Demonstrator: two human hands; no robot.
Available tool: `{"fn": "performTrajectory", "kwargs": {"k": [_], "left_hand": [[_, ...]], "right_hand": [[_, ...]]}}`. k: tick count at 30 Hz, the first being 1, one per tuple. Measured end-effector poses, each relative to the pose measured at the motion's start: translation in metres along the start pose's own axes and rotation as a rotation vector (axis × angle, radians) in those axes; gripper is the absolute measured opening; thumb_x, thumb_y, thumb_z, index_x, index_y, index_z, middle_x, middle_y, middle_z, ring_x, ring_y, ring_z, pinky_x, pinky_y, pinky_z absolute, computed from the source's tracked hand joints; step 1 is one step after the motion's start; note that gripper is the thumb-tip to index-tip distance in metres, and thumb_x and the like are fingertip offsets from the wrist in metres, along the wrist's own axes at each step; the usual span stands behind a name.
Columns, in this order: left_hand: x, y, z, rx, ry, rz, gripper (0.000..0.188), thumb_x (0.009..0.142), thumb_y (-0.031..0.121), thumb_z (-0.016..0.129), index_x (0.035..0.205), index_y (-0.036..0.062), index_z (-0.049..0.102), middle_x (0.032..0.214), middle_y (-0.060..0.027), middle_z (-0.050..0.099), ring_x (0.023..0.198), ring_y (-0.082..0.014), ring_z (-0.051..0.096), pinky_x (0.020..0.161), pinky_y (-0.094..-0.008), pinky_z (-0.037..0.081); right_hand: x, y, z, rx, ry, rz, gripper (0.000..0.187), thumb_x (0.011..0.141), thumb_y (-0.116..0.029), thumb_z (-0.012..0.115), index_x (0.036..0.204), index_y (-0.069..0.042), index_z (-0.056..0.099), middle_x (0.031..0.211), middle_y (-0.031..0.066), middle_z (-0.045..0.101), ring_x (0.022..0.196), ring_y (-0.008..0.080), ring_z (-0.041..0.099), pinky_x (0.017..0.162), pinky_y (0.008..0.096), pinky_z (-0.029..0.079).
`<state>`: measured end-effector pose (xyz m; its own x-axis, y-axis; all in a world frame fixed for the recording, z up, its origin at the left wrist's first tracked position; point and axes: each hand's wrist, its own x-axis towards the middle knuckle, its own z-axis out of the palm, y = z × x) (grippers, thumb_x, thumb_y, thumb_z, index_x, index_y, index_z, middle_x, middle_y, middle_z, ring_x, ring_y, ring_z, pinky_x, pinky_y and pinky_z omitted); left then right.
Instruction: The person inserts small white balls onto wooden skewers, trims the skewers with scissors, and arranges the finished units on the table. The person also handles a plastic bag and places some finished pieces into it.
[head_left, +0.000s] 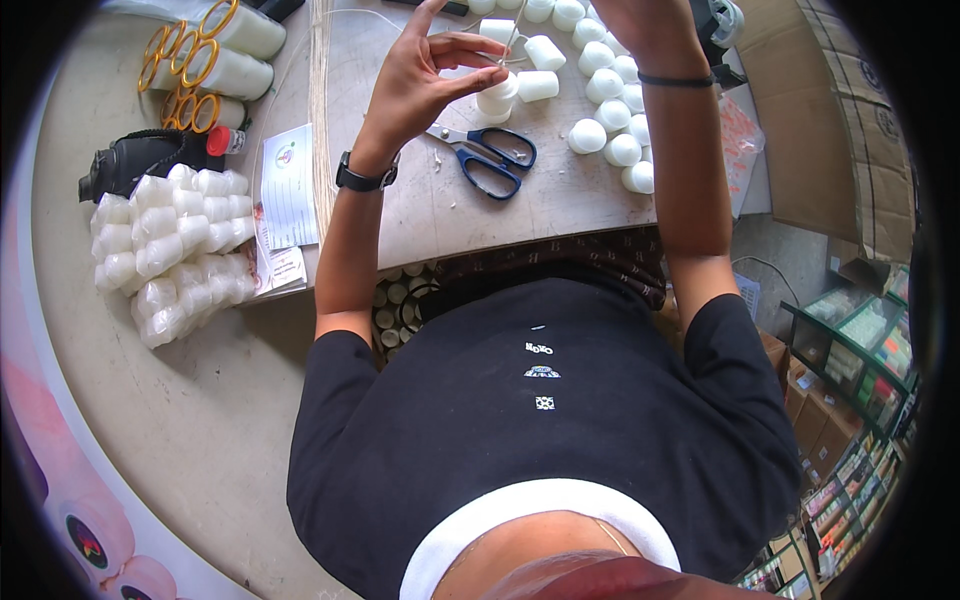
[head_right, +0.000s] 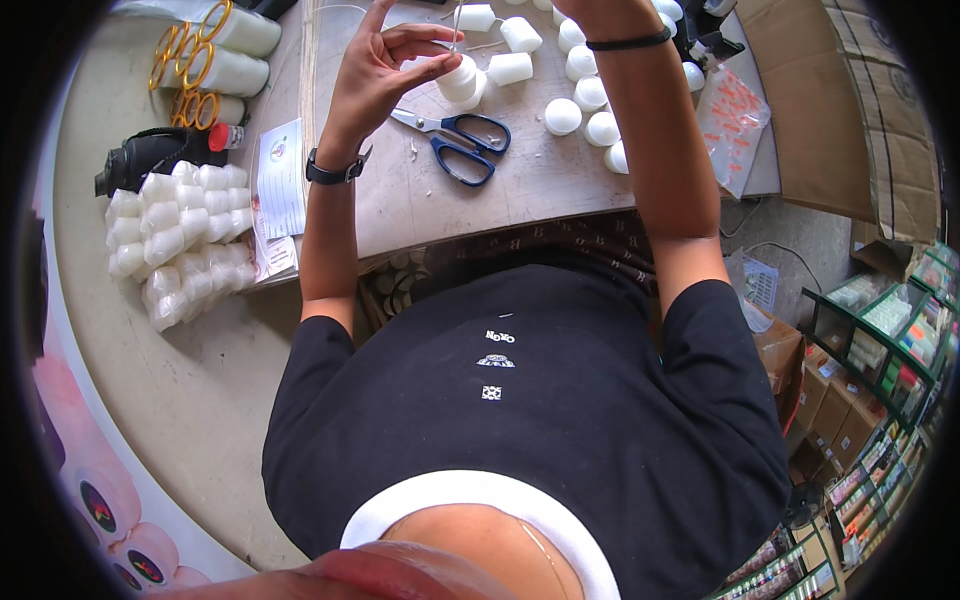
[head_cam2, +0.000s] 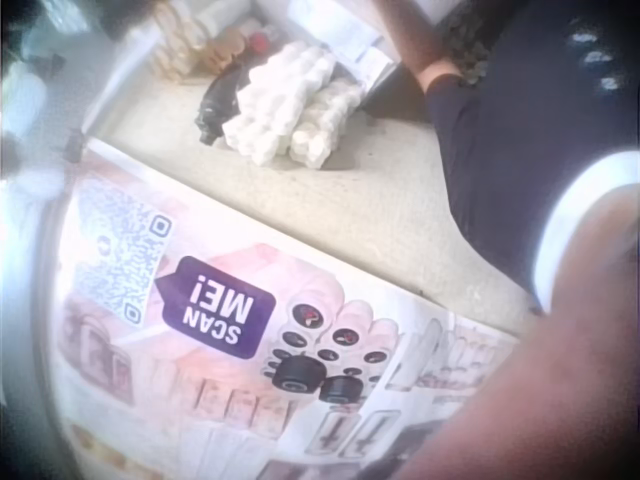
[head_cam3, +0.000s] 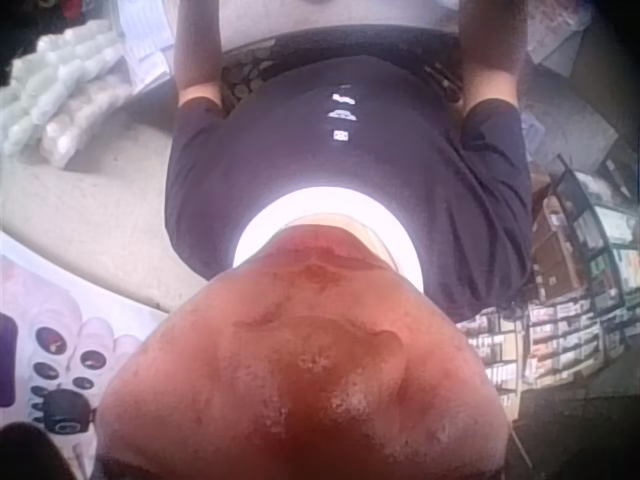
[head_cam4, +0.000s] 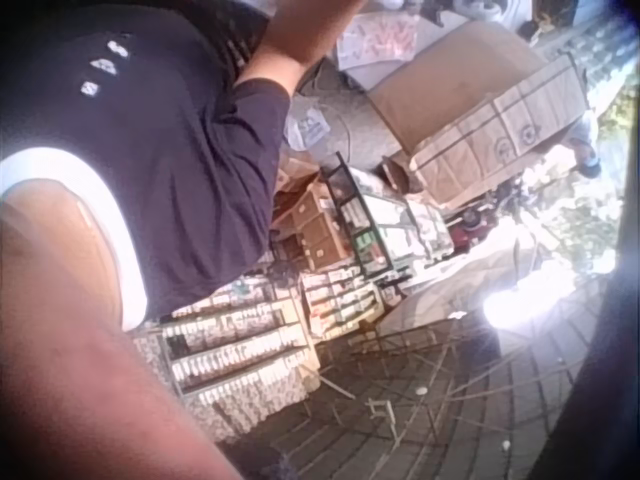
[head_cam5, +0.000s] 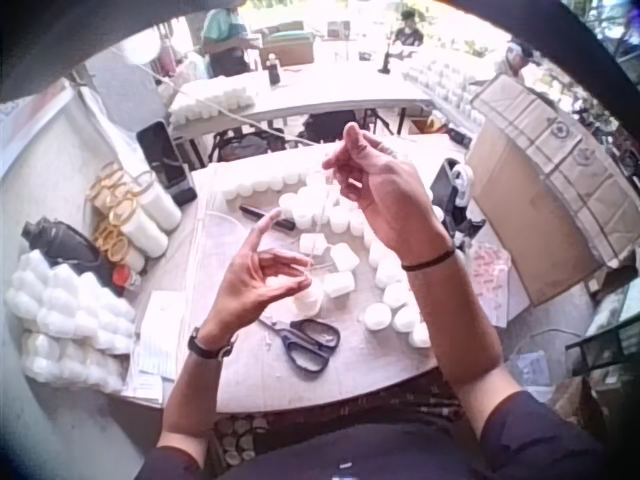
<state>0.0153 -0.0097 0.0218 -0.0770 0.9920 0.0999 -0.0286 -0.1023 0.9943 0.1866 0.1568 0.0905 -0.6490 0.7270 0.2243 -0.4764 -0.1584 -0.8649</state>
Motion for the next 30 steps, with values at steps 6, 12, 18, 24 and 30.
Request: {"fn": "performTrajectory", "kwargs": {"k": [6,12,18,24,30], "left_hand": [[0.001,-0.022,-0.005,0.239,-0.088,0.105,0.088,0.089,0.025,0.08,0.157,0.0037,0.028,0.138,-0.0177,0.061,0.118,-0.0264,0.067,0.103,-0.0356,0.053],[0.032,-0.041,-0.015,0.432,0.101,0.249,0.063,0.086,0.016,0.078,0.142,0.004,0.051,0.126,-0.0136,0.065,0.107,-0.022,0.067,0.096,-0.0348,0.055],[0.096,-0.06,-0.012,1.246,0.283,0.341,0.06,0.075,0.006,0.08,0.13,0.0006,0.054,0.124,-0.0222,0.055,0.114,-0.0378,0.056,0.101,-0.0446,0.048],[0.111,-0.082,-0.021,1.287,0.347,0.299,0.05,0.074,0.019,0.086,0.117,0.0057,0.064,0.12,-0.0121,0.062,0.111,-0.0319,0.059,0.099,-0.0389,0.048],[0.101,-0.08,-0.022,1.173,0.269,0.512,0.057,0.076,0.002,0.081,0.127,-0.0003,0.055,0.108,-0.015,0.058,0.105,-0.0304,0.06,0.093,-0.04,0.051]], "right_hand": [[-0.018,-0.004,0.001,0.039,0.029,0.066,0.026,0.104,-0.033,0.059,0.101,-0.008,0.066,0.09,0.0022,0.068,0.085,0.0117,0.064,0.078,0.0276,0.051],[-0.054,-0.002,-0.016,0.039,0.184,0.139,0.015,0.102,-0.017,0.063,0.109,-0.005,0.066,0.097,0.0037,0.07,0.086,0.0146,0.066,0.081,0.0295,0.054],[-0.086,0.006,-0.046,-0.066,0.168,0.0,0.035,0.1,-0.012,0.063,0.129,0.004,0.051,0.11,0.0219,0.072,0.097,0.0258,0.073,0.09,0.0359,0.059],[-0.11,0.011,-0.023,-0.044,0.228,0.018,0.024,0.099,-0.012,0.065,0.115,0.006,0.063,0.102,0.0179,0.074,0.092,0.0236,0.074,0.085,0.0343,0.061],[-0.116,0.033,-0.008,-0.089,0.3,0.044,0.022,0.096,-0.018,0.073,0.109,0.0,0.073,0.092,0.0066,0.073,0.08,0.0107,0.068,0.073,0.0215,0.053]]}}
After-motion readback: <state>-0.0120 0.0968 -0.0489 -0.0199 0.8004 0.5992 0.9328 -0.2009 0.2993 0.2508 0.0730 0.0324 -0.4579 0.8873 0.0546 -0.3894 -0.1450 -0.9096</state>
